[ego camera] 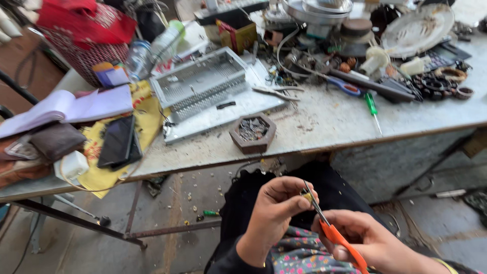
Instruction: The person sits at a cluttered workbench and uses orange scissors to trim wires on a small yellow cylindrical component. They repeatedly strip and adjust the wires by hand, then briefly answer a phone call before returning to the component.
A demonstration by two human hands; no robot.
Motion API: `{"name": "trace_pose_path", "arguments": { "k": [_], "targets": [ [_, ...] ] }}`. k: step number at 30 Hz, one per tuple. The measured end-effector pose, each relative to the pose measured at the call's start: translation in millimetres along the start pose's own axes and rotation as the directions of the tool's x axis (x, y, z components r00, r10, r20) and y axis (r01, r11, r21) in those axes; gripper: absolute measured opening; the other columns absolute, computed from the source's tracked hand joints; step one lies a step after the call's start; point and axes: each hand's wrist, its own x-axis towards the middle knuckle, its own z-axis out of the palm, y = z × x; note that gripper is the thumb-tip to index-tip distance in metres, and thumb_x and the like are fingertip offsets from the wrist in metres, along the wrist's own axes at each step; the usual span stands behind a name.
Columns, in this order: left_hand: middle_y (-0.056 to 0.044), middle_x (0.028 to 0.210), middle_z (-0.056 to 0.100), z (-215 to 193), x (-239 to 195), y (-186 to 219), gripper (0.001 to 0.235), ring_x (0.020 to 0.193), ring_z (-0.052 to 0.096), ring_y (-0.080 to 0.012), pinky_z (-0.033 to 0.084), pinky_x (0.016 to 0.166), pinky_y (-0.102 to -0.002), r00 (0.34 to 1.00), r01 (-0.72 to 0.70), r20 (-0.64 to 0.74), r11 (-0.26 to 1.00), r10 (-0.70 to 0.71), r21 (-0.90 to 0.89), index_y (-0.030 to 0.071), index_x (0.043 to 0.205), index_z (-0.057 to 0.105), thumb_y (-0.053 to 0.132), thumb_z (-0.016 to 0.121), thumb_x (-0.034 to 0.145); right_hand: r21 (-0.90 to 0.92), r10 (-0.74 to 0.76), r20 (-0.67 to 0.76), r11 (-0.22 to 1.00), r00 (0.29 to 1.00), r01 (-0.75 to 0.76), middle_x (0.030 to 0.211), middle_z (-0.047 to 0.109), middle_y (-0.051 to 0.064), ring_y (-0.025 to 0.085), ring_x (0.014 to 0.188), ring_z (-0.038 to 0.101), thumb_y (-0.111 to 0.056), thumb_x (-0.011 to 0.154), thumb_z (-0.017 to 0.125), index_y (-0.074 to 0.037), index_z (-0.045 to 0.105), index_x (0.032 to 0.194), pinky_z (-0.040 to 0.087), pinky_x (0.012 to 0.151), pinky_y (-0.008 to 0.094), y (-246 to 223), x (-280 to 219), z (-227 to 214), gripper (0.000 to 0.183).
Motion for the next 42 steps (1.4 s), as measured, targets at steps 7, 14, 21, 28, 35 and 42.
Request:
{"name": "trace_pose_path", "arguments": {
  "k": [7, 14, 21, 28, 35, 42],
  "targets": [
    [-0.014, 0.103, 0.075, 6, 4, 9, 0.027, 0.094, 0.073, -0.0176, 0.061, 0.089, -0.031, 1.0, 0.001, 0.028, 1.0, -0.001, 0.014, -0.004, 0.113, 0.069, -0.003, 0.079, 0.088, -0.022, 0.009, -0.042, 1.0, 0.999, -0.01, 0.091, 0.066, 0.006, 0.012, 0.082, 0.06, -0.023, 0.079, 0.087, 0.004, 0.063, 0.127, 0.051, 0.074, 0.028, -20, 10, 16, 0.06],
    [-0.013, 0.101, 0.074, 0, 1, 9, 0.022, 0.091, 0.071, -0.0169, 0.059, 0.086, -0.029, 0.978, 0.173, 0.115, 0.985, -0.173, 0.01, -0.004, 0.113, 0.07, -0.004, 0.078, 0.092, -0.016, 0.008, 0.025, 1.0, 1.0, -0.008, 0.095, 0.063, 0.006, 0.013, 0.082, 0.057, -0.058, 0.061, 0.09, 0.0, 0.064, 0.118, 0.045, 0.071, 0.029, -23, 14, 23, 0.085],
    [-0.012, 0.105, 0.074, -3, 5, 2, 0.022, 0.096, 0.071, -0.0177, 0.059, 0.092, -0.031, 0.977, 0.188, 0.102, 0.982, -0.189, 0.019, -0.002, 0.109, 0.07, -0.006, 0.077, 0.089, -0.076, -0.05, 0.048, 0.996, 0.998, 0.054, 0.089, 0.062, 0.006, 0.014, 0.084, 0.061, -0.07, 0.057, 0.091, 0.002, 0.066, 0.108, 0.05, 0.075, 0.029, -33, 13, 23, 0.091],
    [-0.013, 0.106, 0.075, -7, 6, -3, 0.021, 0.099, 0.071, -0.017, 0.058, 0.094, -0.03, 0.989, 0.135, 0.06, 0.991, -0.135, 0.0, -0.001, 0.109, 0.071, -0.002, 0.079, 0.089, -0.094, -0.005, -0.017, 0.996, 1.0, 0.004, 0.079, 0.063, 0.003, 0.011, 0.073, 0.058, -0.042, 0.07, 0.091, 0.001, 0.067, 0.099, 0.048, 0.064, 0.027, -20, 15, 16, 0.057],
    [-0.014, 0.105, 0.076, -4, 9, -3, 0.027, 0.097, 0.072, -0.0175, 0.058, 0.094, -0.031, 0.994, 0.111, -0.025, 0.993, -0.11, 0.049, -0.005, 0.114, 0.072, 0.004, 0.08, 0.09, -0.124, 0.008, -0.133, 0.992, 0.991, -0.024, 0.068, 0.057, -0.001, 0.006, 0.062, 0.049, -0.017, 0.079, 0.087, 0.0, 0.066, 0.089, 0.04, 0.054, 0.025, -4, 20, 9, 0.029],
    [-0.016, 0.109, 0.076, 3, 11, 0, 0.029, 0.098, 0.072, -0.0179, 0.059, 0.094, -0.032, 0.998, 0.06, -0.029, 0.992, -0.057, 0.107, -0.005, 0.121, 0.07, 0.009, 0.074, 0.096, -0.262, 0.03, -0.226, 0.961, 0.974, -0.091, 0.065, 0.055, 0.0, 0.008, 0.06, 0.046, -0.019, 0.074, 0.089, 0.0, 0.068, 0.09, 0.037, 0.052, 0.026, -16, 25, 7, 0.033]
  ]
}}
